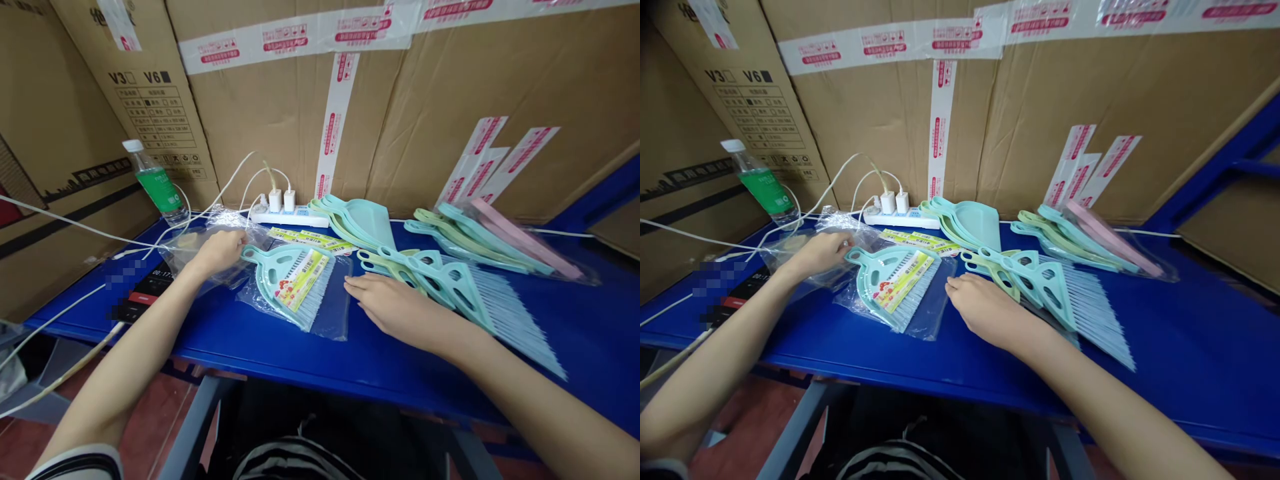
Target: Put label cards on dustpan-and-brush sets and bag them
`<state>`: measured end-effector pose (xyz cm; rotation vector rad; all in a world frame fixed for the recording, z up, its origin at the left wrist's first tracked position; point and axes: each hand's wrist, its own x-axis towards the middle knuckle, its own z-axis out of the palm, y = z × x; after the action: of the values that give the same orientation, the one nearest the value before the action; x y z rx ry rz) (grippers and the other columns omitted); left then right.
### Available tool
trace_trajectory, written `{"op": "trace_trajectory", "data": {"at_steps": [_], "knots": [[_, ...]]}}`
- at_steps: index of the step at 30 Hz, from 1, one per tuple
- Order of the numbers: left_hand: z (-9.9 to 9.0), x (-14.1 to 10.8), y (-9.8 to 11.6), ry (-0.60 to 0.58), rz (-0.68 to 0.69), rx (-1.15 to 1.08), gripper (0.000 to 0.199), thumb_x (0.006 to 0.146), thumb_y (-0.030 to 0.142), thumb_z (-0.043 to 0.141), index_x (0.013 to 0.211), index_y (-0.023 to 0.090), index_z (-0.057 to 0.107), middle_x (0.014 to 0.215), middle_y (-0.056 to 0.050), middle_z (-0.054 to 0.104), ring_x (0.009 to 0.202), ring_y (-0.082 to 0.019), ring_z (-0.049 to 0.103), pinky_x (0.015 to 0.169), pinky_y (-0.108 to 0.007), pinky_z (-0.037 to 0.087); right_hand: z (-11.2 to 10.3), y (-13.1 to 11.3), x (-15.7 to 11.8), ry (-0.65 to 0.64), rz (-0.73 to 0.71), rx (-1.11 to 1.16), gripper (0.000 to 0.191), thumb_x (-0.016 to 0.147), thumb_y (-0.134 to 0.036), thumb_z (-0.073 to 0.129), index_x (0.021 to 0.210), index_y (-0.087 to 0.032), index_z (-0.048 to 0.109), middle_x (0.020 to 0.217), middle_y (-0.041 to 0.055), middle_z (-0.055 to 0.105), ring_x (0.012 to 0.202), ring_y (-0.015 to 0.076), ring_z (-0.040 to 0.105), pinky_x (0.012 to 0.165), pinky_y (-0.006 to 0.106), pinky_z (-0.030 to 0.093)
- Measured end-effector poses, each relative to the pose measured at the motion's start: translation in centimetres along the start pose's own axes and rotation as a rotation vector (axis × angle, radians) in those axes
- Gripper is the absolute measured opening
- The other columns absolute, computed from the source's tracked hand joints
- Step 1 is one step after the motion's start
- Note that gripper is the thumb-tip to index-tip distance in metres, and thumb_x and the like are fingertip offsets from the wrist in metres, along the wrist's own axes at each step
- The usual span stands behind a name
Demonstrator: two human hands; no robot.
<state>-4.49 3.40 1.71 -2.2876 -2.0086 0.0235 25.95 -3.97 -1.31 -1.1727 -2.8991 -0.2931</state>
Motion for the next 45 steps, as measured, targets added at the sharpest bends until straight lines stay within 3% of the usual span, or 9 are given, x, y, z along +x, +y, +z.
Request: {"op": "trace_trajectory", "data": {"at_steps": [8,14,21,28,32,34,37,40,45], "knots": [[-0.6,-0.1,0.0,-0.063,-0.014,0.026,0.035,0.086,0.016,0.038,0.106,0.018,0.066,0.095,-0.011,0.072,0.092,-0.027,0.068,0.074,-0.033,0.047,-0.2,-0.7,2.0,0.029,0.004,-0.202,0.024,0.079,0.004,0.055,0.078,-0.013,0.072,0.080,0.0104,0.075,0.079,0.0221,0.070,0.068,0.030,0.049],[-0.2,0.0,0.0,-0.032,-0.043,0.046,0.031,0.088,0.020,0.040,0.106,0.020,0.065,0.092,-0.011,0.072,0.092,-0.029,0.068,0.072,-0.034,0.047,-0.3,-0.5,2.1,0.131,-0.073,-0.236,0.027,0.083,0.004,0.049,0.079,-0.015,0.068,0.076,0.0082,0.071,0.080,0.0210,0.066,0.067,0.030,0.043],[0.3,-0.1,0.3,0.076,-0.038,-0.004,0.027,0.088,0.021,0.039,0.104,0.016,0.060,0.086,-0.014,0.072,0.085,-0.031,0.069,0.068,-0.035,0.047,-1.0,-1.1,1.0,0.065,-0.156,-0.053,0.025,0.080,0.001,0.050,0.090,-0.015,0.066,0.084,0.0100,0.069,0.090,0.0244,0.062,0.075,0.034,0.044],[0.3,-0.4,1.1,0.011,0.084,-0.244,0.017,0.086,0.019,0.041,0.097,0.019,0.054,0.064,-0.002,0.068,0.066,-0.022,0.066,0.066,-0.031,0.045,-2.4,-1.5,0.2,0.059,-0.228,0.359,0.016,0.091,-0.015,0.050,0.081,-0.019,0.062,0.080,0.0042,0.067,0.078,0.0185,0.062,0.077,0.032,0.046],[0.6,-0.5,1.3,0.025,0.160,-0.328,0.010,0.087,0.022,0.042,0.090,0.021,0.051,0.072,-0.002,0.069,0.066,-0.020,0.065,0.064,-0.030,0.043,-2.0,0.6,0.5,0.158,-0.014,0.524,0.018,0.093,-0.029,0.049,0.097,-0.019,0.064,0.095,0.0075,0.067,0.084,0.0203,0.063,0.077,0.034,0.049],[0.8,-0.6,1.4,0.026,0.195,-0.368,0.007,0.087,0.023,0.042,0.089,0.022,0.050,0.076,-0.002,0.068,0.068,-0.019,0.064,0.064,-0.029,0.042,-1.3,1.5,0.6,0.125,0.095,0.525,0.035,0.088,-0.035,0.056,0.118,-0.018,0.061,0.107,0.0110,0.066,0.090,0.0230,0.063,0.078,0.038,0.050],[1.0,-0.5,1.5,0.034,0.259,-0.397,0.005,0.088,0.022,0.042,0.086,0.022,0.047,0.077,-0.002,0.064,0.068,-0.018,0.060,0.065,-0.029,0.042,-0.5,1.8,0.8,0.019,0.120,0.506,0.060,0.083,-0.040,0.061,0.139,-0.022,0.048,0.118,0.0125,0.062,0.101,0.0270,0.062,0.084,0.043,0.051],[1.2,-0.4,1.5,0.075,0.333,-0.403,0.007,0.087,0.019,0.040,0.083,0.022,0.045,0.083,-0.003,0.061,0.077,-0.018,0.057,0.072,-0.031,0.044,-0.5,1.1,0.9,-0.016,0.120,0.491,0.062,0.087,-0.038,0.055,0.145,-0.022,0.043,0.121,0.0129,0.061,0.110,0.0284,0.060,0.090,0.044,0.050],[1.5,-0.4,1.7,0.077,0.420,-0.443,0.013,0.088,0.016,0.035,0.088,0.022,0.047,0.094,-0.004,0.058,0.096,-0.020,0.052,0.087,-0.037,0.045,-1.2,0.0,0.4,-0.040,0.147,0.459,0.060,0.091,-0.042,0.046,0.148,-0.022,0.040,0.122,0.0138,0.061,0.107,0.0303,0.062,0.087,0.045,0.052]]}}
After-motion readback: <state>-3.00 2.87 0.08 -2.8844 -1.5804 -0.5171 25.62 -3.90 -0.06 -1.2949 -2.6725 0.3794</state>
